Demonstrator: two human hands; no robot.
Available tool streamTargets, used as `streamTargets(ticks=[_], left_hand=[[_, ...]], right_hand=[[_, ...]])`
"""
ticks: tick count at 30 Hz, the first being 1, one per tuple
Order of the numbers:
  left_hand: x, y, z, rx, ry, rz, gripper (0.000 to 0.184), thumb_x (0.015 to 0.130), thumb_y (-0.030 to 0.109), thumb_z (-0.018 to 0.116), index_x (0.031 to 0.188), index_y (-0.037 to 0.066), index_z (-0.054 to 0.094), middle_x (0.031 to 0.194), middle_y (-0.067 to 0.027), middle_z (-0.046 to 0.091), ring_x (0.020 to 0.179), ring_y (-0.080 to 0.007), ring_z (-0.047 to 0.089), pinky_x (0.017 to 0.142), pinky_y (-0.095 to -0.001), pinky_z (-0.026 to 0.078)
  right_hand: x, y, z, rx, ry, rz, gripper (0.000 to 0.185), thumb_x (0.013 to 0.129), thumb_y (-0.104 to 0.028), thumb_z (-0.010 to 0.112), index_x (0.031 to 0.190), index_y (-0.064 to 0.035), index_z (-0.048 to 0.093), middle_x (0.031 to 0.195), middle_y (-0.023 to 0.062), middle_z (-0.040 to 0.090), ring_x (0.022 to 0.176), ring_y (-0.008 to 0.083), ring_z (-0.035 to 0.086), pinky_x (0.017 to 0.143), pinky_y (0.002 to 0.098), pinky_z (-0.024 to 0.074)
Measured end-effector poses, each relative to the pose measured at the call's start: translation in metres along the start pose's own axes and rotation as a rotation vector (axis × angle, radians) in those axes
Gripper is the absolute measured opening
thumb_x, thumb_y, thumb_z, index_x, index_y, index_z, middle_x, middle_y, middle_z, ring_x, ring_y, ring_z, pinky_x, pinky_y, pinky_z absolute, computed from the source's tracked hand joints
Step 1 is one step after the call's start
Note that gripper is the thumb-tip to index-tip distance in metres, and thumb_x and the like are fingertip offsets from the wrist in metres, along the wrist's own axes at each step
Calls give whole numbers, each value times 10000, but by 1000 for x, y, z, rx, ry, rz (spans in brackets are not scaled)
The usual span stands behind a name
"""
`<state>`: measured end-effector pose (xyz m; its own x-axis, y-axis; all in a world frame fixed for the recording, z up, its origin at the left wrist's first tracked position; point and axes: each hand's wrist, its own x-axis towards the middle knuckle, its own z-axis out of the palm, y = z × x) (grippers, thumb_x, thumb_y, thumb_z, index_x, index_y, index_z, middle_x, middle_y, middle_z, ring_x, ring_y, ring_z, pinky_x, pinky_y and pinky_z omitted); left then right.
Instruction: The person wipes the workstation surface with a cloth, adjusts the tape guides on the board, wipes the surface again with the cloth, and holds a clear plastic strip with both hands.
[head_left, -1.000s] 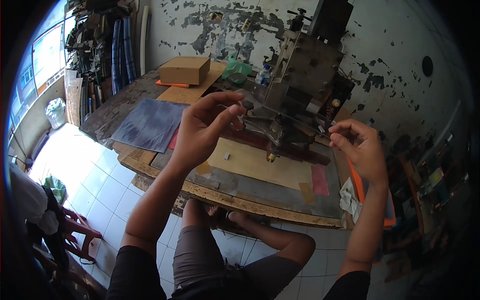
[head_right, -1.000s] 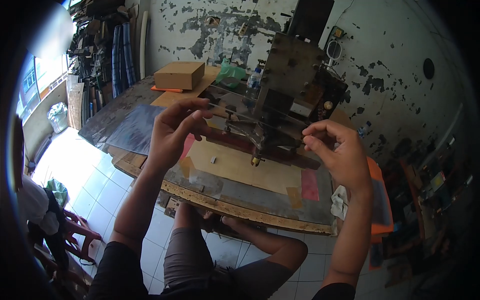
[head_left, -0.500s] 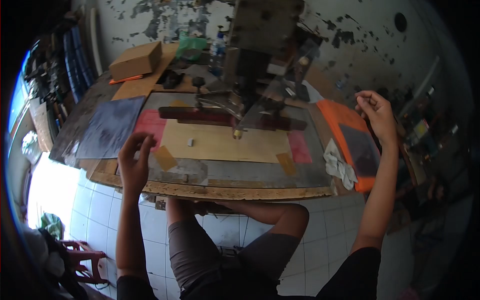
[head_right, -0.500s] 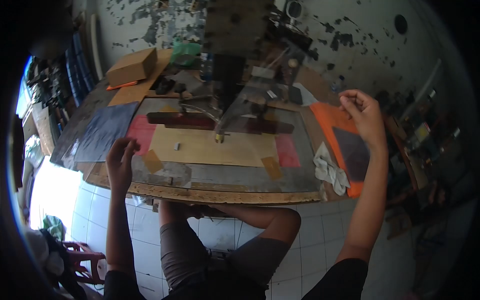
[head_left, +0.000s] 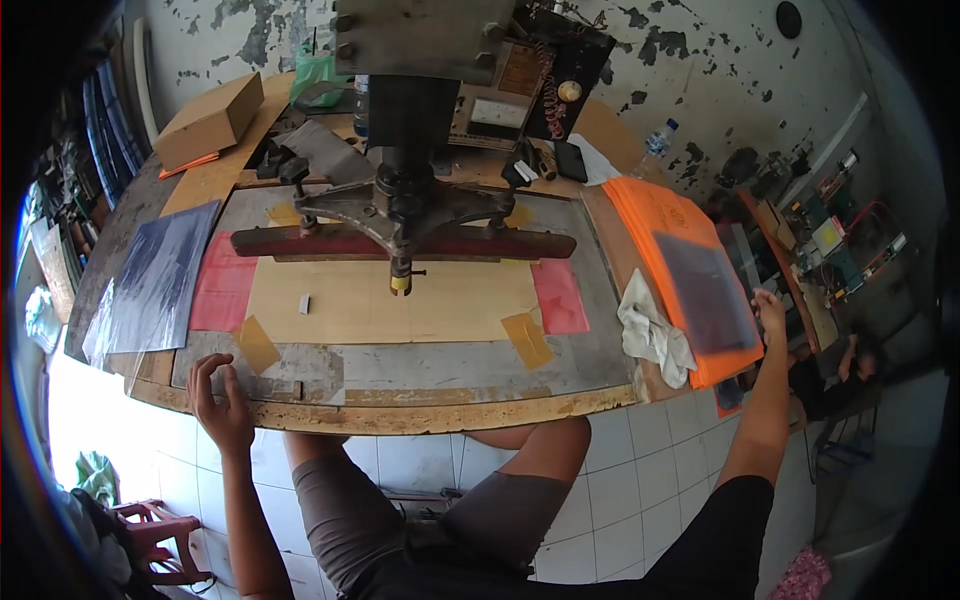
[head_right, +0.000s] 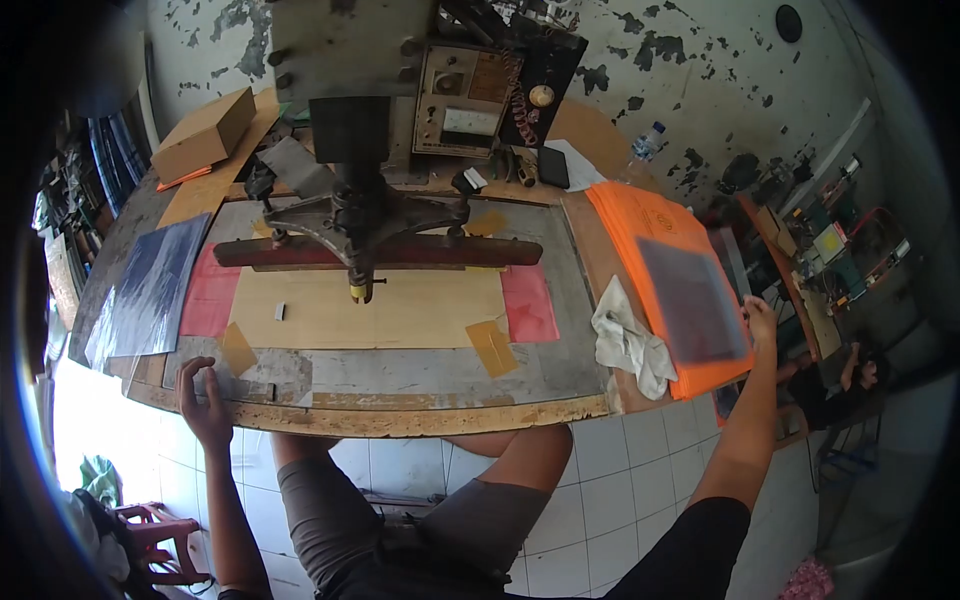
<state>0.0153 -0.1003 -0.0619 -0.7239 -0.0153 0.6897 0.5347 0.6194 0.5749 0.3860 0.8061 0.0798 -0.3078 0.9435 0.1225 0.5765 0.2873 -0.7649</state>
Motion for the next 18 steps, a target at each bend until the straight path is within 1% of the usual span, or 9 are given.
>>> streamTargets(ticks=[2,3,5,9,12,15,18], left_hand=[[0,-1,-1,17,-16,-10,141,1017,78,630,1114,8,703,1124,-134,739,1106,-340,680,1032,-462,488],[-1,-2,-1,18,-18,-16,144,1016,74,627,1117,5,703,1128,-137,739,1110,-341,679,1036,-462,487],[-1,-4,1,21,-19,-24,152,1017,71,621,1124,1,703,1135,-142,737,1119,-342,679,1043,-462,487],[-3,-10,1,17,-26,-45,167,1029,76,606,1138,-5,704,1142,-150,733,1134,-341,679,1056,-463,488],[-4,-13,2,5,-30,-58,174,1040,87,597,1140,-8,703,1145,-154,731,1133,-339,679,1055,-464,489],[-5,-16,1,6,-31,-68,177,1044,93,593,1140,-9,702,1147,-155,731,1129,-338,677,1053,-463,490],[-5,-15,1,1,-29,-66,178,1042,92,594,1141,-9,702,1148,-155,730,1129,-338,677,1050,-461,491]], right_hand=[[26,36,4,-71,14,63,331,1124,-309,682,1333,-65,762,909,-31,712,707,73,569,640,282,468],[38,53,5,-53,16,39,285,1128,-279,674,1282,-60,772,876,-18,706,699,81,574,651,287,482],[59,77,5,-93,-16,-32,270,1130,-268,668,1255,-52,770,867,-12,698,699,80,574,650,284,480],[65,83,3,-188,-81,-143,247,1127,-241,664,1209,-29,760,856,-6,685,716,77,582,646,274,474],[67,83,5,-164,-99,-163,247,1121,-228,669,1207,-12,753,850,-13,681,729,75,588,642,267,472],[63,82,8,-167,-76,-167,245,1120,-218,663,1221,-13,752,842,-14,675,725,70,587,637,262,468],[75,95,7,-177,-44,-171,315,1090,-239,707,1282,8,746,899,19,725,754,104,640,652,281,500]])
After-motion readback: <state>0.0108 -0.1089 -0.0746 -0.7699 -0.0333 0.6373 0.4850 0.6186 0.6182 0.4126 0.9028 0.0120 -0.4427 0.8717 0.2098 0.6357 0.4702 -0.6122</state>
